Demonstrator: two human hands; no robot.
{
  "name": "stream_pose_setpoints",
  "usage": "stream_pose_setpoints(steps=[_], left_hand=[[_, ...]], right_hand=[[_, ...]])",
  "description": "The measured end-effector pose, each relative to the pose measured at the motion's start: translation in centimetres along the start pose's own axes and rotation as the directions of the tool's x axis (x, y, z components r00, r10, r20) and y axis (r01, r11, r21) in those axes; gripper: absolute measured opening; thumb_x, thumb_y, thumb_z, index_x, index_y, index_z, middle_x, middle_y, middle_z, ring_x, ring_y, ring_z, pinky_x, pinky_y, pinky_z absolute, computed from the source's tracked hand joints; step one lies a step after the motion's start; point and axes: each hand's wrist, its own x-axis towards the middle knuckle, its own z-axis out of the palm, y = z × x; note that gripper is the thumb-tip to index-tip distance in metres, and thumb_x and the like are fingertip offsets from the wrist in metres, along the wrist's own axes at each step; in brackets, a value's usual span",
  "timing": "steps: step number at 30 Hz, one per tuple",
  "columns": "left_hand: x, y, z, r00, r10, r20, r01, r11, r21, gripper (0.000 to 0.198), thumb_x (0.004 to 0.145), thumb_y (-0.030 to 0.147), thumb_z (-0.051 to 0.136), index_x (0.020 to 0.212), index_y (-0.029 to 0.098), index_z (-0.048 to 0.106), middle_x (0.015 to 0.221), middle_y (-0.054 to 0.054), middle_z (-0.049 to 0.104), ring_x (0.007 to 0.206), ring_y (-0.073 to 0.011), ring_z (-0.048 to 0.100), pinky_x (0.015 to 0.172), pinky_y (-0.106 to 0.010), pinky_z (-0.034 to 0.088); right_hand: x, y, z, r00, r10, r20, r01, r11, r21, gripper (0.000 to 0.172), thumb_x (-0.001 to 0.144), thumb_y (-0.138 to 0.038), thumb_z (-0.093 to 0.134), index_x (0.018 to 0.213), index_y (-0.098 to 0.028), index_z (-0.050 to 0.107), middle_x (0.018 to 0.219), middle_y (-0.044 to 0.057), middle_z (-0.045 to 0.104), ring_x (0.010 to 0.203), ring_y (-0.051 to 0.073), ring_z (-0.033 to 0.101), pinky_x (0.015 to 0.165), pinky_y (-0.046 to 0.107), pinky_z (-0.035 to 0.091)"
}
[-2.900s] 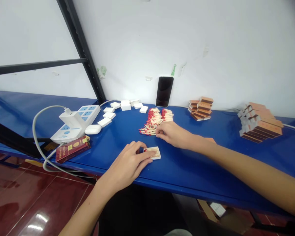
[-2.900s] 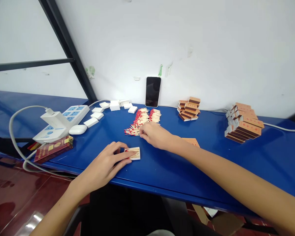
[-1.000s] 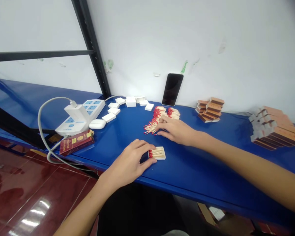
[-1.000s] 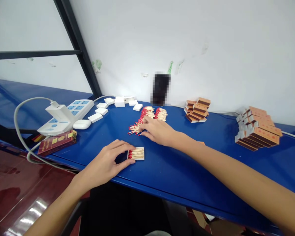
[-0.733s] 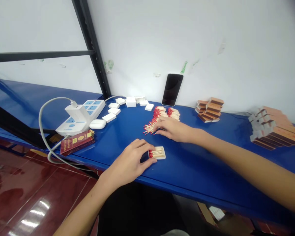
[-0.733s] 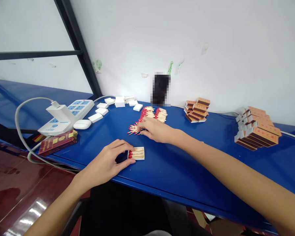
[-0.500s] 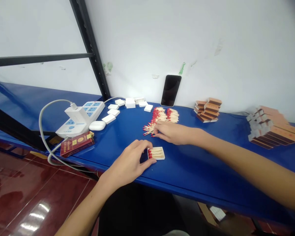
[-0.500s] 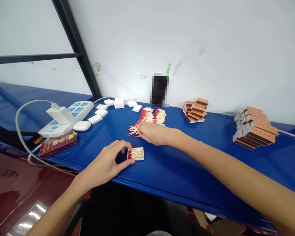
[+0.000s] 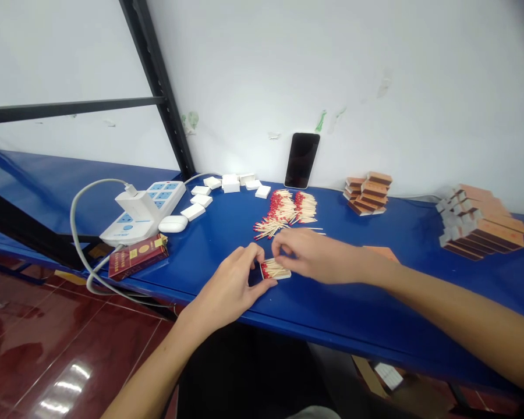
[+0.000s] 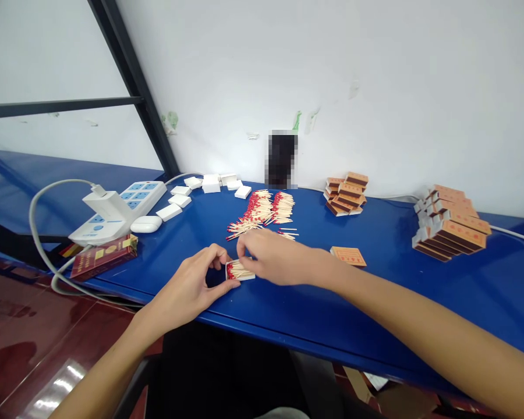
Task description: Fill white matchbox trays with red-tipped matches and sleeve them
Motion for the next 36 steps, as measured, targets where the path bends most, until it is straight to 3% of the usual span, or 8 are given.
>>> stream_pose_setpoints(steps=[4, 9, 15, 25, 28, 31, 36], left_hand=[[0.0, 0.0, 0.0, 1.000, -0.029, 0.010, 0.029, 1.000, -0.006, 0.025, 0.090, 0.032, 0.066, 0.099, 0.023, 0.045, 0.092, 0.000, 0.055, 0.083, -0.0189, 0.053, 0.076, -0.033, 0.043], [0.0, 0.2, -0.2, 0.999, -0.036, 0.021, 0.036, 0.999, -0.018, 0.024, 0.090, 0.031, 0.067, 0.099, 0.023, 0.046, 0.094, 0.000, 0.056, 0.085, -0.0189, 0.054, 0.077, -0.032, 0.043], [0.0, 0.2, -0.3, 0.999, -0.046, 0.028, 0.046, 0.999, -0.014, 0.026, 0.089, 0.031, 0.068, 0.098, 0.023, 0.044, 0.091, 0.002, 0.054, 0.082, -0.0175, 0.053, 0.076, -0.031, 0.042], [0.3, 0.1, -0.4, 1.000, -0.012, 0.022, 0.012, 0.999, -0.033, 0.029, 0.089, 0.031, 0.067, 0.094, 0.023, 0.040, 0.088, 0.003, 0.053, 0.079, -0.0165, 0.051, 0.071, -0.029, 0.040], [0.2, 0.0, -0.3, 1.000, -0.016, 0.017, 0.017, 0.999, -0.033, 0.029, 0.089, 0.031, 0.068, 0.095, 0.023, 0.041, 0.088, 0.002, 0.054, 0.080, -0.0173, 0.053, 0.072, -0.030, 0.041], [0.1, 0.0, -0.3, 1.000, -0.021, 0.013, 0.021, 0.999, -0.031, 0.028, 0.088, 0.031, 0.068, 0.094, 0.023, 0.042, 0.088, 0.002, 0.055, 0.080, -0.0179, 0.053, 0.073, -0.031, 0.042], [0.0, 0.0, -0.4, 0.999, -0.036, 0.019, 0.037, 0.999, -0.032, 0.028, 0.088, 0.031, 0.068, 0.093, 0.023, 0.041, 0.088, 0.002, 0.055, 0.078, -0.0175, 0.052, 0.072, -0.031, 0.042]], right_hand=[[1.9, 2.9, -0.3, 0.990, -0.052, -0.132, 0.019, 0.971, -0.239, 0.012, 0.093, -0.018, 0.052, 0.102, -0.017, 0.060, 0.102, 0.009, 0.061, 0.087, 0.020, 0.056, 0.069, 0.029, 0.040], [3.5, 4.9, 0.2, 0.987, -0.156, -0.040, 0.130, 0.916, -0.379, 0.023, 0.101, -0.025, 0.042, 0.112, -0.017, 0.061, 0.106, 0.010, 0.059, 0.091, 0.021, 0.058, 0.072, 0.030, 0.043], [3.5, 3.9, -0.1, 0.993, -0.115, -0.006, 0.104, 0.917, -0.385, 0.028, 0.104, -0.027, 0.034, 0.109, -0.013, 0.058, 0.110, 0.014, 0.059, 0.087, 0.021, 0.059, 0.074, 0.032, 0.044], [-0.7, -1.0, 1.2, 0.999, -0.017, 0.043, 0.018, 0.999, -0.030, 0.016, 0.099, -0.027, 0.048, 0.093, -0.018, 0.060, 0.093, 0.006, 0.063, 0.075, 0.016, 0.058, 0.066, 0.029, 0.041], [0.3, -0.3, 0.3, 0.999, 0.021, -0.038, -0.022, 1.000, -0.009, 0.015, 0.097, -0.025, 0.051, 0.089, -0.019, 0.061, 0.082, 0.003, 0.064, 0.073, 0.016, 0.057, 0.065, 0.027, 0.039], [2.2, 1.6, -0.3, 0.991, -0.013, -0.134, -0.008, 0.989, -0.151, 0.011, 0.097, -0.021, 0.051, 0.094, -0.017, 0.061, 0.091, 0.006, 0.066, 0.081, 0.018, 0.058, 0.069, 0.029, 0.039], [4.6, 3.6, 0.5, 0.995, -0.063, -0.081, 0.035, 0.951, -0.308, 0.016, 0.100, -0.026, 0.047, 0.102, -0.017, 0.061, 0.102, 0.010, 0.065, 0.093, 0.022, 0.060, 0.072, 0.030, 0.040]])
